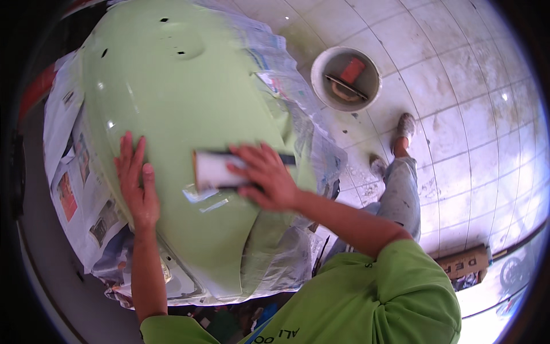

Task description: The person sands a light green car hood with a sanding block, repeatedly dipping the block into a bucket of water. The hood is partially covered with newspaper and plastic sheeting. The person works across the surface, smoothing the primer or filler.

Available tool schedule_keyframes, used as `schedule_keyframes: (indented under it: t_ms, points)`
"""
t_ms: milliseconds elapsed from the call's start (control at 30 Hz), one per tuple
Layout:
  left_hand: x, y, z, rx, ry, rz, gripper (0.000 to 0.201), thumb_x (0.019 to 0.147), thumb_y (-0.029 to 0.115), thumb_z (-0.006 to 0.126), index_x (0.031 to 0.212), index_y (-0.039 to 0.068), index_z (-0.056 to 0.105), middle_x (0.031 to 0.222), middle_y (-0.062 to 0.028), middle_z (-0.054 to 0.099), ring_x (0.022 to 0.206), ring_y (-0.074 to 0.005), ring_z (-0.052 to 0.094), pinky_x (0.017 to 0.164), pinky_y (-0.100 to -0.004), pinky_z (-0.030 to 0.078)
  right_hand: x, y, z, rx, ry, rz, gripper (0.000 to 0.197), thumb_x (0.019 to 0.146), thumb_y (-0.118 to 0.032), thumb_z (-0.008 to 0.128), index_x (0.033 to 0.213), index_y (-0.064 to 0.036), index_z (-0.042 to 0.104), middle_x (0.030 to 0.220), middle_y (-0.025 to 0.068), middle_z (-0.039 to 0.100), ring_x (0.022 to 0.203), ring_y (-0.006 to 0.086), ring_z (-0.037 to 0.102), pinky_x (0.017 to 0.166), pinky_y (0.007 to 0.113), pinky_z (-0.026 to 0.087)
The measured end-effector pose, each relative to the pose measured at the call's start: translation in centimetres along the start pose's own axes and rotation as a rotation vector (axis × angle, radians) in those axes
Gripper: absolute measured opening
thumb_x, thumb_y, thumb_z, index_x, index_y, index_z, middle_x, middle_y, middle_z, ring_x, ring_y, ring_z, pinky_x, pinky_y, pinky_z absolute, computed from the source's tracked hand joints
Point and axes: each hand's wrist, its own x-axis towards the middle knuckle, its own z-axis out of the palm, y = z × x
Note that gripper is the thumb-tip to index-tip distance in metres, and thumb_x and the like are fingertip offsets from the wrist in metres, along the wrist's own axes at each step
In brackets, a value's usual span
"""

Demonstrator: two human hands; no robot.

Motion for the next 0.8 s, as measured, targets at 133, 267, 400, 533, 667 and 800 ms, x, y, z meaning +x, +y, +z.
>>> schedule_keyframes:
  t_ms: [133,267,400,533,667,800]
  points:
    - [0.1,0.8,-0.6,-0.104,0.113,-0.010,0.054,0.110,0.039,0.047,0.153,0.008,0.056,0.167,-0.0156,0.041,0.158,-0.0364,0.033,0.128,-0.0576,0.015,23.2,4.5,0.6,-0.024,0.283,-0.126,0.049,0.095,-0.037,0.070,0.140,-0.0186,0.067,0.155,0.0104,0.056,0.137,0.0372,0.050,0.115,0.053,0.038]
    - [0.3,0.7,-0.2,-0.192,0.206,-0.024,0.052,0.111,0.039,0.048,0.153,0.010,0.056,0.166,-0.0170,0.043,0.157,-0.0359,0.034,0.128,-0.0574,0.017,27.5,2.7,0.5,-0.135,0.307,0.076,0.053,0.090,-0.044,0.077,0.138,-0.0223,0.071,0.128,0.0183,0.066,0.122,0.0372,0.055,0.109,0.045,0.044]
    - [-1.3,-0.2,0.6,-0.193,0.229,-0.058,0.049,0.110,0.038,0.052,0.151,0.012,0.058,0.163,-0.0182,0.046,0.155,-0.0363,0.038,0.127,-0.0573,0.021,11.9,-4.7,4.2,-0.217,0.363,0.157,0.044,0.089,-0.044,0.077,0.125,-0.0183,0.079,0.106,0.0204,0.059,0.108,0.0381,0.054,0.096,0.048,0.043]
    - [-1.3,0.0,0.6,-0.208,0.306,-0.047,0.049,0.108,0.040,0.057,0.147,0.012,0.062,0.161,-0.0186,0.048,0.153,-0.0373,0.040,0.126,-0.0568,0.025,-3.1,-13.4,4.5,-0.175,0.227,0.265,0.045,0.087,-0.028,0.083,0.130,-0.0152,0.077,0.133,0.0262,0.055,0.124,0.0429,0.050,0.108,0.050,0.040]
    - [-1.4,-0.3,1.3,-0.185,0.341,-0.035,0.050,0.107,0.043,0.058,0.143,0.010,0.065,0.159,-0.0205,0.050,0.152,-0.0376,0.041,0.126,-0.0564,0.027,7.4,-7.2,4.7,-0.263,0.384,0.178,0.037,0.087,-0.034,0.082,0.120,-0.0155,0.082,0.124,0.0252,0.057,0.120,0.0422,0.053,0.108,0.049,0.041]
    - [0.2,0.5,0.8,-0.169,0.382,-0.008,0.051,0.106,0.046,0.058,0.140,0.008,0.067,0.157,-0.0223,0.052,0.150,-0.0371,0.043,0.125,-0.0560,0.028,22.1,0.9,1.3,-0.186,0.395,0.293,0.050,0.091,-0.055,0.071,0.128,-0.0233,0.078,0.133,0.0250,0.058,0.126,0.0414,0.052,0.111,0.049,0.041]
